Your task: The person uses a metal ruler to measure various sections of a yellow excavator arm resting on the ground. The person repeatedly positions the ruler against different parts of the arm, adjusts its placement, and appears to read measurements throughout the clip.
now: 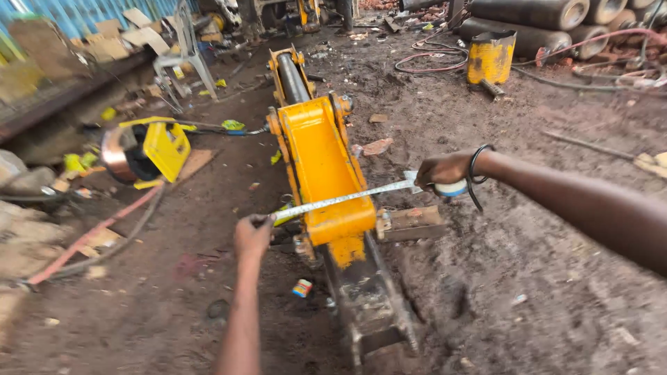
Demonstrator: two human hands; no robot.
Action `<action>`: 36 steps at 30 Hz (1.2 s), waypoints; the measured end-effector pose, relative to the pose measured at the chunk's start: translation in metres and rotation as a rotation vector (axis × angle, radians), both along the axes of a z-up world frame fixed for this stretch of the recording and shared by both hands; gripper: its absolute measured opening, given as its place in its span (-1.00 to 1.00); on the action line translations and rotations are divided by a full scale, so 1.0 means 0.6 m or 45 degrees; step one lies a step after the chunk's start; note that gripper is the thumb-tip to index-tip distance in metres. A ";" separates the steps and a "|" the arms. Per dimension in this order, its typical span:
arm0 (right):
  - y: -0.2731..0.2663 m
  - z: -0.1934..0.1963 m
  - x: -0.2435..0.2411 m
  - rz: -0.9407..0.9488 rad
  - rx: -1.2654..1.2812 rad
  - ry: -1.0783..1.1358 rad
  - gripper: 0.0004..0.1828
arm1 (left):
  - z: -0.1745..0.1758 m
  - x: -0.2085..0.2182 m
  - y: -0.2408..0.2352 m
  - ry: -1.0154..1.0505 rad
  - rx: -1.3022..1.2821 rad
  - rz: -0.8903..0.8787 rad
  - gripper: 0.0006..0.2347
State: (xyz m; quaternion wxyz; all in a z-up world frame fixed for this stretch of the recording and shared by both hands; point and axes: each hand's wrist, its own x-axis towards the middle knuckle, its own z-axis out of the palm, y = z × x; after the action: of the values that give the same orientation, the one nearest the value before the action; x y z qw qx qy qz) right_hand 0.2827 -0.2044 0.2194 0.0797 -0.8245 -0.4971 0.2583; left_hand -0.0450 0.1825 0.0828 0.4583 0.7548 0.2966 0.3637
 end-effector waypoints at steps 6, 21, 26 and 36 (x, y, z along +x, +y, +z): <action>0.015 -0.074 0.066 -0.014 0.016 -0.308 -0.48 | 0.056 0.097 -0.007 0.523 0.124 0.021 -0.73; 0.094 -0.085 0.073 -0.203 0.078 -0.073 -0.40 | 0.038 0.132 -0.027 0.393 -0.086 -0.126 -0.79; 0.138 -0.080 0.032 -0.040 0.168 -0.057 -0.59 | 0.048 0.141 -0.044 0.418 -0.028 -0.117 -0.82; 0.218 -0.094 0.013 0.160 0.353 -0.014 -0.64 | 0.055 0.128 -0.053 0.431 0.067 -0.084 -0.79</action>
State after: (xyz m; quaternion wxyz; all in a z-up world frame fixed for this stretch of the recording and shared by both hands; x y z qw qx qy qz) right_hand 0.2904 -0.0736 0.1633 0.1735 -0.7744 -0.5790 0.1871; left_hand 0.0317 0.1505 0.1160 0.3936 0.8263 0.3351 0.2236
